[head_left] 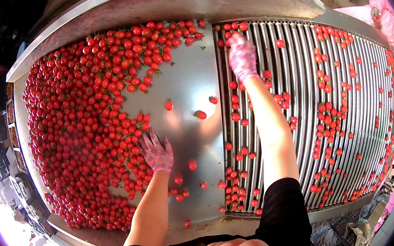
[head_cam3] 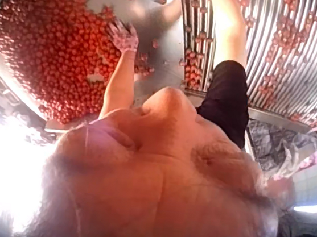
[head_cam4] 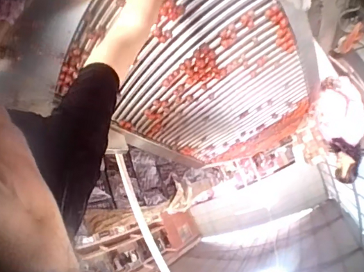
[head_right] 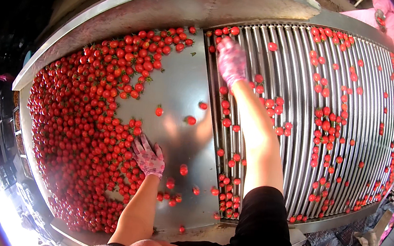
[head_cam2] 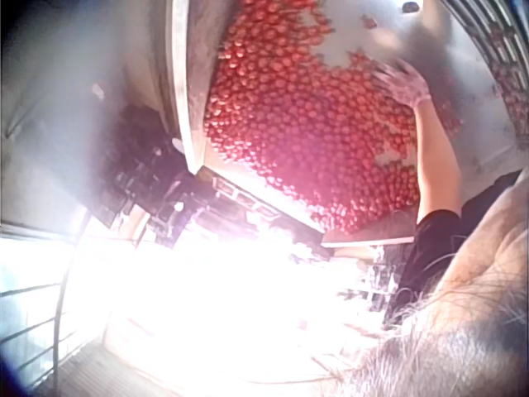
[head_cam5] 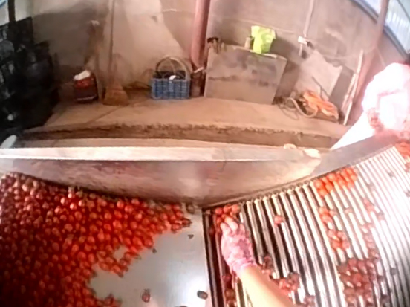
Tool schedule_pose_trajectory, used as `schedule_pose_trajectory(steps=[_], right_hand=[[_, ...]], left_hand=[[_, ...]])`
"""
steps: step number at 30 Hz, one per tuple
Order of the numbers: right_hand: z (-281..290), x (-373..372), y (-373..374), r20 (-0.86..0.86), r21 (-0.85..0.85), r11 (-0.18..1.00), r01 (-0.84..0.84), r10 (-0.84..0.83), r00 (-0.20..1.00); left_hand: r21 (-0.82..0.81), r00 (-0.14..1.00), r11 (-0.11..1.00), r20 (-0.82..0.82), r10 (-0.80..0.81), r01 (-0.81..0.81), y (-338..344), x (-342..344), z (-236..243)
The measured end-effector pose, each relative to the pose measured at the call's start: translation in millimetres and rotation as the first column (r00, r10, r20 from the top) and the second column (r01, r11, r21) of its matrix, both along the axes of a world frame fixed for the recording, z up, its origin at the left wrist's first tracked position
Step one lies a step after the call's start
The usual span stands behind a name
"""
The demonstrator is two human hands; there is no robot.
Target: The person sorts tomatoes on a conveyor belt by hand, moving them between different sections of the belt.
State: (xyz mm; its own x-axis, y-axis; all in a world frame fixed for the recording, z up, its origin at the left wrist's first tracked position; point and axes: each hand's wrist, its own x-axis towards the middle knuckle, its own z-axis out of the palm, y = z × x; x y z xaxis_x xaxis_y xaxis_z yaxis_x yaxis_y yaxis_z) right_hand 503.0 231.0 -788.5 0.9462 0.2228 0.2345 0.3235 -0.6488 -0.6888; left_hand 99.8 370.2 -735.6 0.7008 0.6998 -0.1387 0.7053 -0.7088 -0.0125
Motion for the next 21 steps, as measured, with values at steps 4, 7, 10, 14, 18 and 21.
schedule_pose_trajectory(steps=[4, 7, 10, 14, 18, 21], right_hand=[[-7, 93, -70, 0.017, -0.339, 0.936, 0.096, -0.096, 0.995], [26, 77, 1, -0.072, -0.535, 0.844, -0.045, 0.008, 0.997], [33, 86, -8, -0.09, -0.653, 0.752, -0.091, 0.043, 0.995], [29, 83, -8, 0.037, -0.664, 0.748, 0.001, 0.032, 0.999], [30, 95, -28, -0.037, -0.666, 0.739, -0.097, 0.097, 0.995], [27, 83, -57, -0.057, -0.306, 0.952, 0.007, -0.026, 0.998]], left_hand=[[-0.052, 0.997, 0.997, 0.063, -0.051, 0.054, -15, 11, -9], [0.031, 0.999, 1.0, 0.037, -0.006, 0.005, 8, -13, 0], [0.035, 0.998, 0.999, 0.053, -0.03, 0.028, 3, -8, -6], [0.079, 0.998, 0.996, 0.04, -0.043, 0.04, 5, -9, -10], [0.021, 1.0, 1.0, 0.019, -0.015, 0.014, -1, -5, -10], [0.081, 0.998, 0.996, 0.038, -0.043, 0.04, 2, -14, -18]])
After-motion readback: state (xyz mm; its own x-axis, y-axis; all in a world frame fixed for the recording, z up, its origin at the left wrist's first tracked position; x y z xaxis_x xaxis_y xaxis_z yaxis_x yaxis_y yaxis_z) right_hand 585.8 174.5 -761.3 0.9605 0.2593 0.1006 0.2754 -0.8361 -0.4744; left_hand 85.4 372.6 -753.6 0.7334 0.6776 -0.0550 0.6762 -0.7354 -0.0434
